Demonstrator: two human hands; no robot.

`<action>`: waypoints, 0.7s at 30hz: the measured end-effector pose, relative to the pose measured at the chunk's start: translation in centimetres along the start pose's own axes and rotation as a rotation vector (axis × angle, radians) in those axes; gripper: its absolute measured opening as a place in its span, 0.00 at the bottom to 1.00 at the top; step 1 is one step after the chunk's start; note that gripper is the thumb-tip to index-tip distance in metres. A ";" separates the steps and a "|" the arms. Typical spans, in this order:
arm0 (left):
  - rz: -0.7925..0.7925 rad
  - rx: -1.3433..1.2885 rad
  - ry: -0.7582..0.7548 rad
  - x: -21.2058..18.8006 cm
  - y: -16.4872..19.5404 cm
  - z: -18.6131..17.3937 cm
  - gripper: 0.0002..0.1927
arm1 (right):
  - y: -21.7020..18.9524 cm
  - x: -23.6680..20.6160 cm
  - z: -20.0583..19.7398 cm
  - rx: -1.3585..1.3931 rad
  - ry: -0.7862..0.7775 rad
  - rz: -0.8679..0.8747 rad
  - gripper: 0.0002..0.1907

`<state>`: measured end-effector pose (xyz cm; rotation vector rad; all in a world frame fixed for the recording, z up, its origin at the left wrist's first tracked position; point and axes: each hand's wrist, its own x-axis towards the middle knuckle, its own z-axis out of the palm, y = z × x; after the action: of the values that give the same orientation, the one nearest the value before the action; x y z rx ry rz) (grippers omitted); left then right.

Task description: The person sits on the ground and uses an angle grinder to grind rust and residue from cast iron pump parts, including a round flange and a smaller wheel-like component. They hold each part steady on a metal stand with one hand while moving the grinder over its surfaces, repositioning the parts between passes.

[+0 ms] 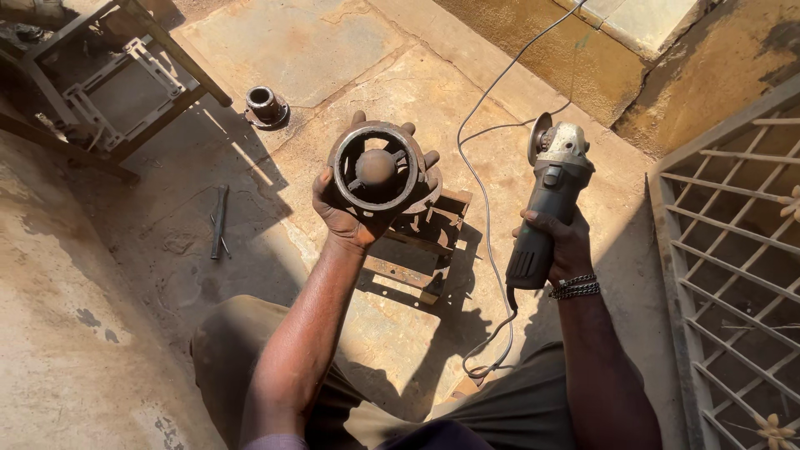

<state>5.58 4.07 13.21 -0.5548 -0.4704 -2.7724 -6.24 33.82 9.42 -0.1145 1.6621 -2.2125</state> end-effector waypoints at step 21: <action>-0.036 -0.207 0.188 -3.6 -1.3 -3.9 0.54 | 1.5 -0.4 1.0 -0.101 -0.071 0.066 0.33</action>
<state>7.13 4.57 7.96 -0.3258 -0.1539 -2.8906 -5.24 32.71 8.37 -0.1602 1.7147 -2.0529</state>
